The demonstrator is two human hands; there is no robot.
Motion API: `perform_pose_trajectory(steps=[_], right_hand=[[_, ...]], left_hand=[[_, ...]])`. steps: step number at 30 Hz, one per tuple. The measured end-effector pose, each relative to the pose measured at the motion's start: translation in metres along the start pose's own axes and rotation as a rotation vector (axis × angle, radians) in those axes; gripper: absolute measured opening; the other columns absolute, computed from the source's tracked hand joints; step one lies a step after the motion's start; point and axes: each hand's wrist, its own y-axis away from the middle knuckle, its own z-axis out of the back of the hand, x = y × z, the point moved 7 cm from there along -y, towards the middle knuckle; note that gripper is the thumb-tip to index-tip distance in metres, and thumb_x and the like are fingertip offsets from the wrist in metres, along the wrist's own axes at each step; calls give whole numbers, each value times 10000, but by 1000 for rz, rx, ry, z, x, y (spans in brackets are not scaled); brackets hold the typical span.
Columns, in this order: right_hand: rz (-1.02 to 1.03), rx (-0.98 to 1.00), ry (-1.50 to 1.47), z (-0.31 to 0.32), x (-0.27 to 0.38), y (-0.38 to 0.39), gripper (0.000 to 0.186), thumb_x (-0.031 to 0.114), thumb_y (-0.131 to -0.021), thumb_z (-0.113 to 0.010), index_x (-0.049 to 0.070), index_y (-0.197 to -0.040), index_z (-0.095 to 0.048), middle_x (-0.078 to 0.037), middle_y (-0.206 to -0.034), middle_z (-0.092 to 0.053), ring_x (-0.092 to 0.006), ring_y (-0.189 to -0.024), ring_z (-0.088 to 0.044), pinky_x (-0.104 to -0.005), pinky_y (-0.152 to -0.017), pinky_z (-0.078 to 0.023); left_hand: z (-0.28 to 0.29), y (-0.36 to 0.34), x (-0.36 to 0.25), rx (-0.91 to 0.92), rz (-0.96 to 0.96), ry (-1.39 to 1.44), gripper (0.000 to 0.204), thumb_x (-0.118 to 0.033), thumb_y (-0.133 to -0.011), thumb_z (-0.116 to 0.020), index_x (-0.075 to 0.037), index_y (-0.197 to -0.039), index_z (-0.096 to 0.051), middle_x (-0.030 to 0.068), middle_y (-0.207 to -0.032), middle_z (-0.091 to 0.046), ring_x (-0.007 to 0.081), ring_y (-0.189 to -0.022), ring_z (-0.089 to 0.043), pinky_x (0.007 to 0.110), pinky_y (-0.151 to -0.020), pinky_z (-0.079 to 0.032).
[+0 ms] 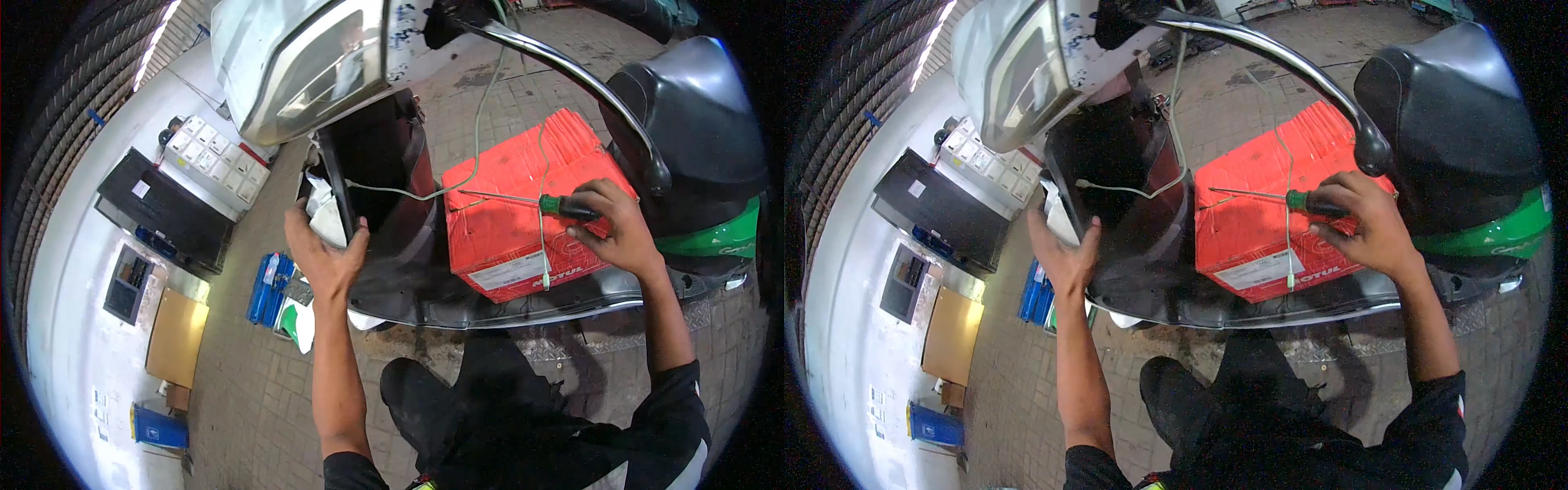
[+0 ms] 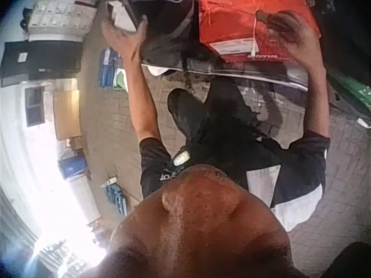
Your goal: The person works on the body panels of a scooter, using a screwdriver to remove and adjust internal components, then positions and attaches a white and green front fairing before securing a license plate bracket.
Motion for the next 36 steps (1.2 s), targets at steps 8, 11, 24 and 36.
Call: perform_pose_trajectory(steps=[8, 11, 24, 36], right_hand=[[-205, -194, 362, -6, -37, 6, 497, 237, -732, -788, 60, -1162, -610, -133, -1057, -584, -339, -999, -557, -446, -882, -435], [-161, -194, 298, -11, -39, -2, 481, 198, -731, -783, 49, -1155, -611, -121, -975, -554, -318, -925, -540, -428, -855, -426], [-124, -318, -186, 29, -37, 23, 417, 135, -699, -781, 3, -1077, -665, -125, -897, -579, -267, -806, -610, -358, -705, -469], [124, -378, -583, 12, -22, -1, 484, 34, -600, -802, 6, -1068, -683, -116, -931, -581, -250, -835, -626, -340, -711, -500]], left_hand=[[-1, 2, -6, 17, 16, -3, 684, -270, -625, -799, 51, -1140, -483, 239, -1038, -543, 409, -992, -546, 437, -902, -427], [-2, 5, -1, 83, 65, 38, 667, -252, -642, -788, 46, -1140, -458, 229, -1027, -531, 399, -983, -538, 434, -909, -420], [-7, 4, 2, 98, 148, 2, 660, -186, -644, -730, 9, -1208, -446, 181, -1052, -547, 306, -989, -533, 385, -928, -416], [-5, 16, -3, 132, 180, -17, 900, -221, -691, -697, 30, -1462, -307, 202, -1376, -416, 314, -1218, -444, 386, -1044, -366]])
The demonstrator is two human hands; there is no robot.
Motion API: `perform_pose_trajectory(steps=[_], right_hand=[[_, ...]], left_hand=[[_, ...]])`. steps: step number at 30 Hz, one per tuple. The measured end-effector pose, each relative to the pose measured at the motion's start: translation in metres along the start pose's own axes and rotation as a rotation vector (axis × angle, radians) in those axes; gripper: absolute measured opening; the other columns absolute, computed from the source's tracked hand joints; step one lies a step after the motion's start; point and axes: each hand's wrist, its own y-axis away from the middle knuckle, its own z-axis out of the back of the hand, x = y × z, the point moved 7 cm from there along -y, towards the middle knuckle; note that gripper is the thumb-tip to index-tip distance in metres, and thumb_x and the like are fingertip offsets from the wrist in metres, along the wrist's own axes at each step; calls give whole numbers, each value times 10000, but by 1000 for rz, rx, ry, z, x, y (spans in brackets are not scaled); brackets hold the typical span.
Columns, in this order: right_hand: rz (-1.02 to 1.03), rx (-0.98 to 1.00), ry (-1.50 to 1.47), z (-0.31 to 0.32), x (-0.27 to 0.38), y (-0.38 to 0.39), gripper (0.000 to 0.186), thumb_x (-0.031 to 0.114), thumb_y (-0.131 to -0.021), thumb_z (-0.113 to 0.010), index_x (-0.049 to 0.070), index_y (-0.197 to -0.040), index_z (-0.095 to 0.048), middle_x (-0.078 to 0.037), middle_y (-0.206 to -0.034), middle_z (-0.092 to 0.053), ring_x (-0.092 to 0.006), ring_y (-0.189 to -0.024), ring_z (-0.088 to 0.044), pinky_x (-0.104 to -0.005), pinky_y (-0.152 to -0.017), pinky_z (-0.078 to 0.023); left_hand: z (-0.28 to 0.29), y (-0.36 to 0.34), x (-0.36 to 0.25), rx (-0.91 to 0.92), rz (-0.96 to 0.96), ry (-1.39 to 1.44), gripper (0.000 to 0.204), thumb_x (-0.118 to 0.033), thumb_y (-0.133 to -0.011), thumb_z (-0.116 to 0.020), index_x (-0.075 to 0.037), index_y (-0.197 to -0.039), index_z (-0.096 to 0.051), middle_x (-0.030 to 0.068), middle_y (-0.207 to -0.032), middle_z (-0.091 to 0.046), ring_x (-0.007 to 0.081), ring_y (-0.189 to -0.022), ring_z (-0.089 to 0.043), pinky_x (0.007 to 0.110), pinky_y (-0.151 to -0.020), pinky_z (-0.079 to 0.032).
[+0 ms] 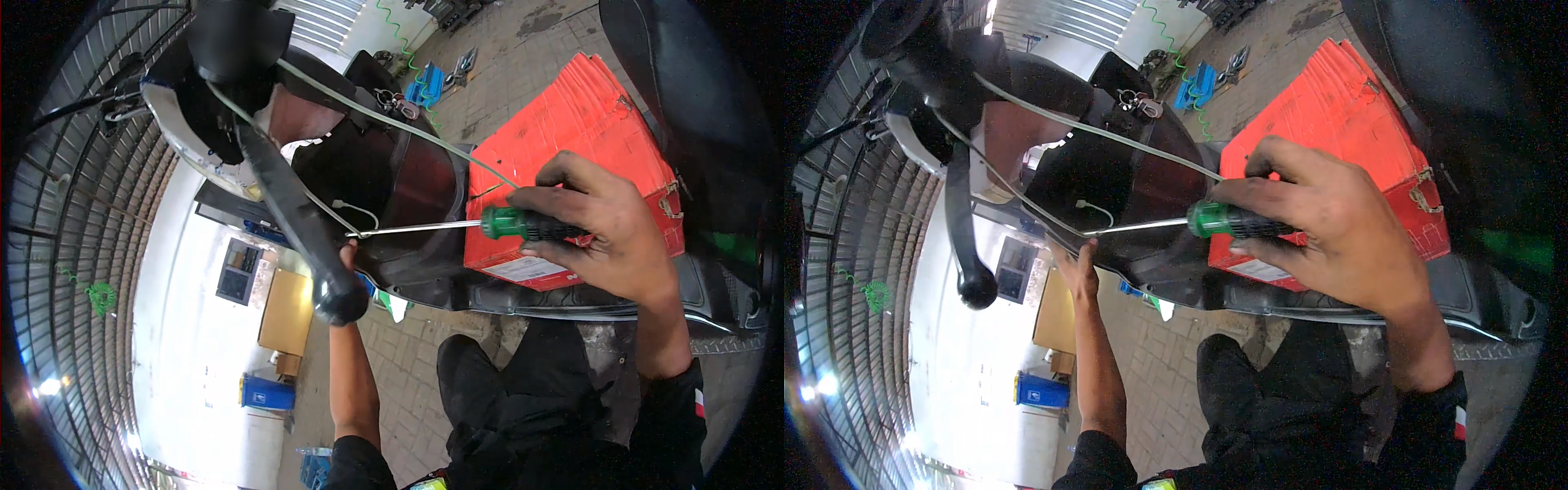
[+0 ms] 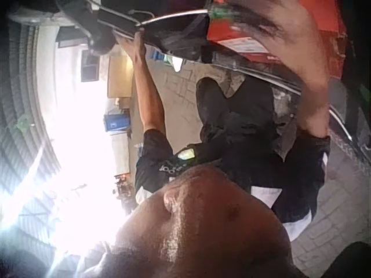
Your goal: The person works on the body panels of a scooter, using a screwdriver to remove and adjust internal components, then positions and attaches a white and green front fairing before securing a license plate bracket.
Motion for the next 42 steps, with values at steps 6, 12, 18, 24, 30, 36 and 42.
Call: perform_pose_trajectory(steps=[6, 12, 18, 24, 30, 36, 42], right_hand=[[28, 17, 36, -10, -10, -10, 498, 27, -591, -801, 31, -1076, -687, -107, -922, -567, -255, -819, -622, -351, -695, -507], [-4, 53, 196, 12, -14, -13, 453, 59, -614, -790, 31, -1051, -674, -107, -948, -587, -279, -885, -601, -383, -748, -471], [-14, 26, 687, 49, -28, -5, 402, 131, -787, -693, 14, -1154, -579, -155, -1078, -614, -359, -967, -568, -440, -868, -429], [-286, 218, 601, -28, -87, -28, 294, 156, -838, -621, -18, -1064, -549, -219, -988, -602, -421, -894, -625, -515, -769, -500], [-544, 366, 666, -57, -154, -80, 362, 269, -745, -695, -45, -922, -660, -232, -958, -688, -377, -900, -675, -456, -774, -541], [-679, 505, 690, -96, -230, -110, 348, 263, -712, -765, -30, -894, -719, -168, -867, -724, -261, -768, -705, -398, -711, -556], [-617, 471, 607, -154, -263, -93, 276, 185, -689, -674, -52, -828, -699, -224, -803, -695, -343, -752, -689, -438, -674, -536]], left_hand=[[5, -2, 6, -26, 21, -52, 903, -201, -667, -707, 70, -1425, -299, 192, -1243, -501, 280, -1116, -502, 355, -1001, -384], [-1, 3, 4, 12, 142, 115, 874, -102, -719, -702, 62, -1456, -263, 163, -1297, -475, 246, -1145, -480, 320, -1004, -396], [7, -4, 20, 14, 60, 85, 887, -72, -706, -685, 77, -1465, -252, 189, -1368, -441, 261, -1197, -465, 322, -1014, -394], [-3, 5, 1, -10, 82, 230, 887, -151, -711, -693, 47, -1467, -275, 211, -1402, -411, 312, -1245, -422, 370, -1084, -311], [-5, -4, 15, -2, 64, 210, 820, -123, -696, -742, 53, -1384, -332, 196, -1282, -480, 276, -1140, -488, 351, -1013, -374], [-6, -11, -1, -1, 16, 188, 855, -188, -653, -789, 73, -1355, -375, 254, -1274, -489, 350, -1207, -467, 392, -1073, -320], [2, 0, 12, -13, 82, 15, 1067, -347, -638, -805, 170, -1407, -277, 356, -1426, -362, 427, -1365, -352, 422, -1147, -255]])
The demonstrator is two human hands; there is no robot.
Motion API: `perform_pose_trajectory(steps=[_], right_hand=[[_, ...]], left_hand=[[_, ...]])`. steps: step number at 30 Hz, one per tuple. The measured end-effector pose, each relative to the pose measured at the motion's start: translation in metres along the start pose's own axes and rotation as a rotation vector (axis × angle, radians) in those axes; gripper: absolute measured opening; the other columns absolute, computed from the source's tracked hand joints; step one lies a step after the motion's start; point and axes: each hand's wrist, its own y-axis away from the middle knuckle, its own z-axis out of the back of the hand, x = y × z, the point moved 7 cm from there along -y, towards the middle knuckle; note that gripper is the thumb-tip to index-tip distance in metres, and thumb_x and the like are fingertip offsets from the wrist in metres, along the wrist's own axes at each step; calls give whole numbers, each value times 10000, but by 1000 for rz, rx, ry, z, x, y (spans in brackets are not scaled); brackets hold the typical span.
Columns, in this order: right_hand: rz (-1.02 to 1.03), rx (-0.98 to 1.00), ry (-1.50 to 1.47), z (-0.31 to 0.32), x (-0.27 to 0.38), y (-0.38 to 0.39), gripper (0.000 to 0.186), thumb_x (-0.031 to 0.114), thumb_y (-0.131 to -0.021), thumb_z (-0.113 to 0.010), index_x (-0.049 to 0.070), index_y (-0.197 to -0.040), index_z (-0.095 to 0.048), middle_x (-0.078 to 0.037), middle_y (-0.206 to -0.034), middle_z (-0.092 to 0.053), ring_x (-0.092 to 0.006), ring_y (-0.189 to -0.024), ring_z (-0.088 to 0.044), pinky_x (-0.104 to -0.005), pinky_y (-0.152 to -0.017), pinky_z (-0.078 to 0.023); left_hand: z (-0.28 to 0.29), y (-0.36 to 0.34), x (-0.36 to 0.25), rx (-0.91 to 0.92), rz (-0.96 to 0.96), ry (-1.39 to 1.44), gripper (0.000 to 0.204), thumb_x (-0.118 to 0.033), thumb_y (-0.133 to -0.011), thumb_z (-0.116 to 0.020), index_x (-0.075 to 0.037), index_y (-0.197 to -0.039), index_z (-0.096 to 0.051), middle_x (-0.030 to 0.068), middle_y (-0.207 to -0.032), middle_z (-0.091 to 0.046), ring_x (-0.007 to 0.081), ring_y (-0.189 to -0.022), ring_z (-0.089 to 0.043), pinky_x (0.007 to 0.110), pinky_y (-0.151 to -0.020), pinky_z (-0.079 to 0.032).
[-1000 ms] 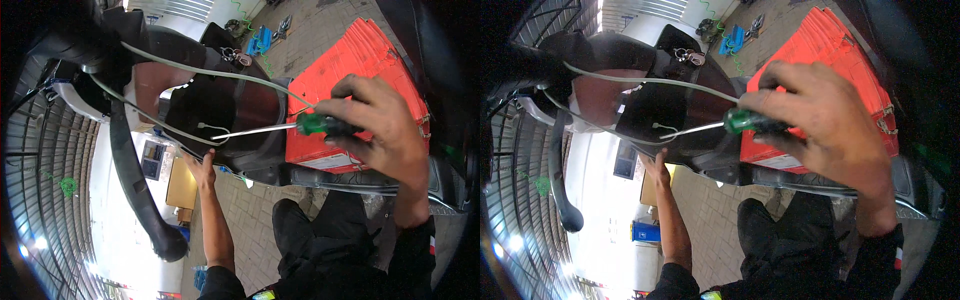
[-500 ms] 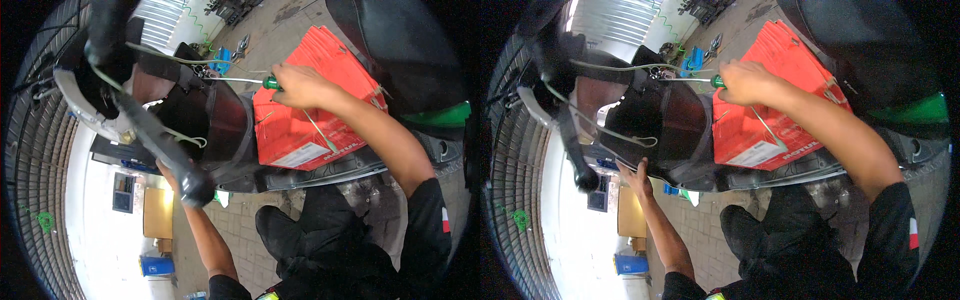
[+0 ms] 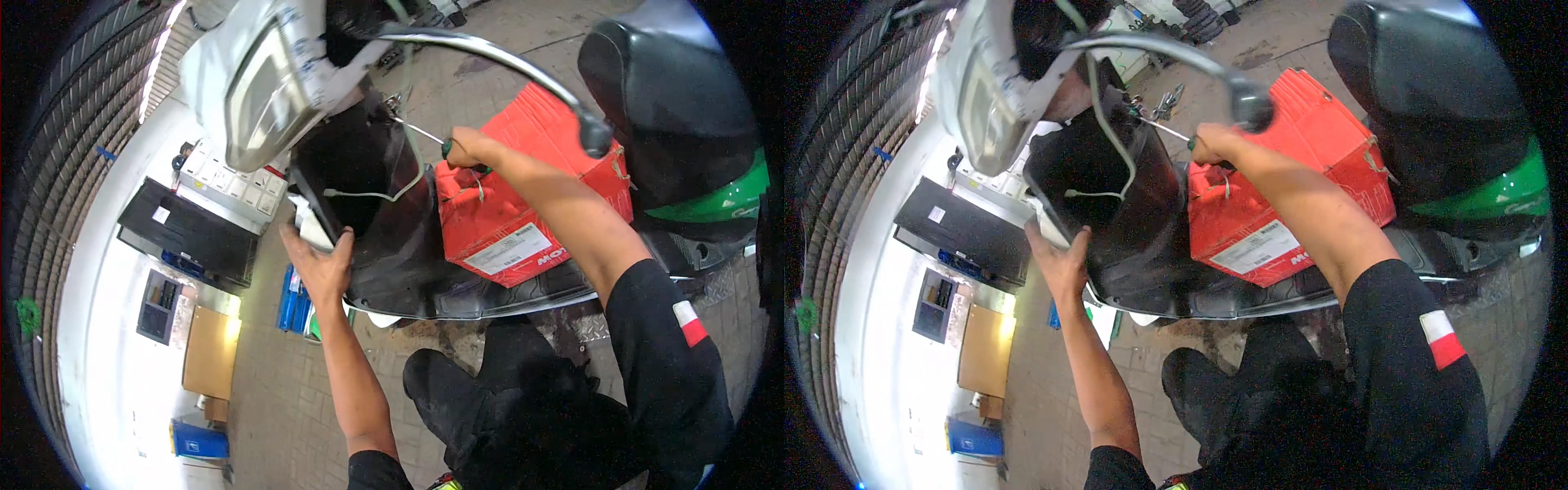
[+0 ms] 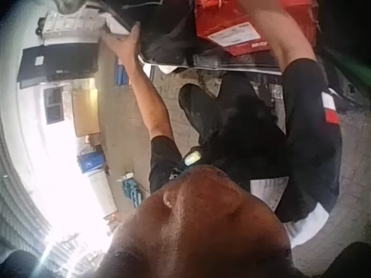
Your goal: The person works on the body panels of a scooter, using a screwdriver to remove and adjust internal components, then positions and attaches a white and green front fairing before securing a license plate bracket.
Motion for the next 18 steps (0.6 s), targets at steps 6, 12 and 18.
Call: perform_pose_trajectory(steps=[6, 12, 18], right_hand=[[-25, 9, 154, -9, -43, -25, 304, 228, -696, -716, -42, -837, -717, -221, -865, -708, -342, -819, -701, -422, -713, -549], [56, 151, 143, -10, -31, -13, 278, 244, -680, -787, 2, -805, -729, -162, -818, -717, -264, -730, -684, -393, -665, -534], [57, -9, -20, 34, -28, 22, 444, 236, -794, -686, -4, -1133, -531, -206, -852, -635, -327, -792, -660, -441, -675, -495]], left_hand=[[2, 0, -15, -94, -141, 29, 806, -297, -591, -797, 77, -1212, -445, 276, -1167, -503, 438, -1119, -494, 478, -978, -384], [3, -2, -12, -139, -167, 55, 744, -263, -555, -781, 68, -1141, -463, 244, -1070, -505, 436, -1031, -504, 483, -910, -405], [1, -4, -15, -162, -213, 65, 745, -251, -539, -783, 53, -1142, -469, 227, -1069, -502, 418, -1049, -482, 489, -933, -381]])
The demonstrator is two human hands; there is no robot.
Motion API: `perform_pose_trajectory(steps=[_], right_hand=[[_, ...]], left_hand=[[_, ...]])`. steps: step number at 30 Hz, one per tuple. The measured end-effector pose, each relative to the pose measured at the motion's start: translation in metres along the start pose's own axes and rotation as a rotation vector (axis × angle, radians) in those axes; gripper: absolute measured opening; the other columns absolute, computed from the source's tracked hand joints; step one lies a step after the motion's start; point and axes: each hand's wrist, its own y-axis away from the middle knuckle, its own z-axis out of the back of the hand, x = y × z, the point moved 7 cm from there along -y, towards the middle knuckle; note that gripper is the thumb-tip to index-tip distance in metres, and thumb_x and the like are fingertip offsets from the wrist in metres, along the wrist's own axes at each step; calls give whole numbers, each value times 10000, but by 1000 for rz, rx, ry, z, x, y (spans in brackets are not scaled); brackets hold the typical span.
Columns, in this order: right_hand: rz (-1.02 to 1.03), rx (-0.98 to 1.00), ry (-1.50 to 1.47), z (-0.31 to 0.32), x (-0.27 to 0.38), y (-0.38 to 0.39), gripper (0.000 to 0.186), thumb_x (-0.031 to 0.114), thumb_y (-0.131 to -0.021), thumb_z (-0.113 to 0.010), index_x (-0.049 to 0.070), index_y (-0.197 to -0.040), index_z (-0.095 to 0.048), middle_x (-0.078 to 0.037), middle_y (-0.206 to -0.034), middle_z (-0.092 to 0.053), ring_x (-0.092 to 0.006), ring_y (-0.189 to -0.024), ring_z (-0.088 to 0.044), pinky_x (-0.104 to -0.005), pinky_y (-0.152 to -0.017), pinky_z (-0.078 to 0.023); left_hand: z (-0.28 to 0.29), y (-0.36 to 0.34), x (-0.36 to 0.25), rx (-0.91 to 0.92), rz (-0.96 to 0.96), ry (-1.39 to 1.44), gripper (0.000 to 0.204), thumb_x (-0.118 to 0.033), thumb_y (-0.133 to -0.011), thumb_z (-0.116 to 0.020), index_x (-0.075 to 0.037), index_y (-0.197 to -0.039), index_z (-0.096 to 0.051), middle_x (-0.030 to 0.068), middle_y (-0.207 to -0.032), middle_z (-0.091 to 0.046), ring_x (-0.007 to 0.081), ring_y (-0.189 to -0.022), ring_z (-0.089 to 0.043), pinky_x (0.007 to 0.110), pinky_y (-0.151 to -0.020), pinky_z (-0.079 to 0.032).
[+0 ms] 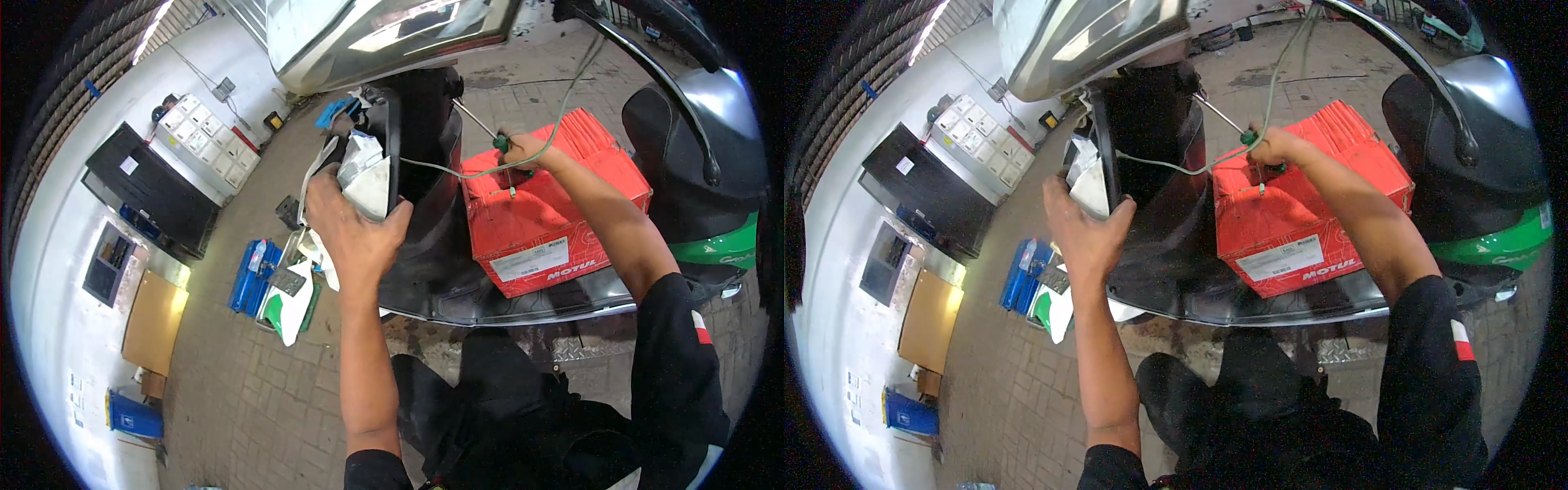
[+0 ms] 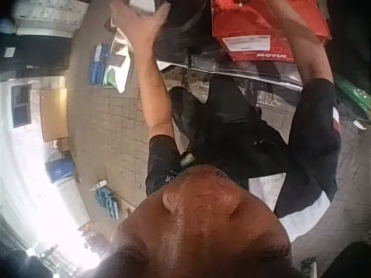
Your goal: The person works on the body panels of a scooter, using a screwdriver to remove and adjust internal components, then positions and attaches a white and green front fairing before securing a license plate bracket.
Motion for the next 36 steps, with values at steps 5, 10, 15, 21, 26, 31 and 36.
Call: perform_pose_trajectory(steps=[5, 10, 15, 21, 26, 31, 36], right_hand=[[-123, -135, 257, 84, 22, 69, 651, 142, -764, -645, 4, -1328, -352, -191, -807, -633, -292, -689, -631, -399, -597, -505], [-376, -172, -204, 93, 74, 200, 640, 167, -857, -721, 33, -1379, -375, -67, -832, -620, -130, -645, -565, -300, -539, -459], [-522, -321, -640, 40, 39, 348, 580, 357, -962, -541, 53, -1439, -414, -36, -855, -596, -115, -717, -548, -263, -626, -460], [-158, -333, -265, -6, 88, 388, 719, 117, -905, -638, 80, -1470, -196, -125, -1069, -581, -206, -879, -597, -353, -794, -480], [-103, -132, 19, -4, 110, 372, 358, 7, -843, -640, 25, -1186, -540, -221, -1070, -604, -388, -925, -638, -412, -790, -509], [116, -258, 312, 33, 148, 285, 417, 49, -878, -569, 49, -1293, -539, -255, -990, -595, -444, -897, -602, -486, -723, -484], [-141, 31, -58, 40, 147, 220, 480, 39, -868, -524, 52, -1343, -456, -178, -863, -599, -295, -759, -623, -367, -659, -500]], left_hand=[[6, -5, -3, -41, -35, -8, 765, -266, -535, -786, 51, -1151, -463, 219, -1080, -501, 419, -1058, -476, 492, -946, -367], [11, 3, 12, -8, -23, -72, 791, -280, -523, -791, 51, -1159, -458, 215, -1061, -496, 418, -1046, -476, 488, -948, -361], [7, -3, -4, -57, -50, -1, 790, -291, -526, -794, 51, -1160, -471, 216, -1075, -500, 417, -1054, -479, 489, -950, -366], [10, 3, 8, -30, -59, -37, 791, -312, -535, -790, 51, -1165, -479, 209, -1083, -511, 407, -1061, -483, 490, -957, -367], [11, 2, 0, -83, -102, -48, 766, -323, -530, -785, 38, -1135, -483, 203, -1082, -513, 390, -1052, -484, 491, -961, -362], [11, 2, 7, -37, -59, -37, 752, -329, -543, -782, 32, -1132, -484, 195, -1084, -510, 387, -1051, -483, 493, -974, -356], [10, -1, 5, 2, -12, -28, 767, -339, -549, -789, 27, -1149, -483, 189, -1126, -506, 380, -1095, -470, 493, -992, -348]])
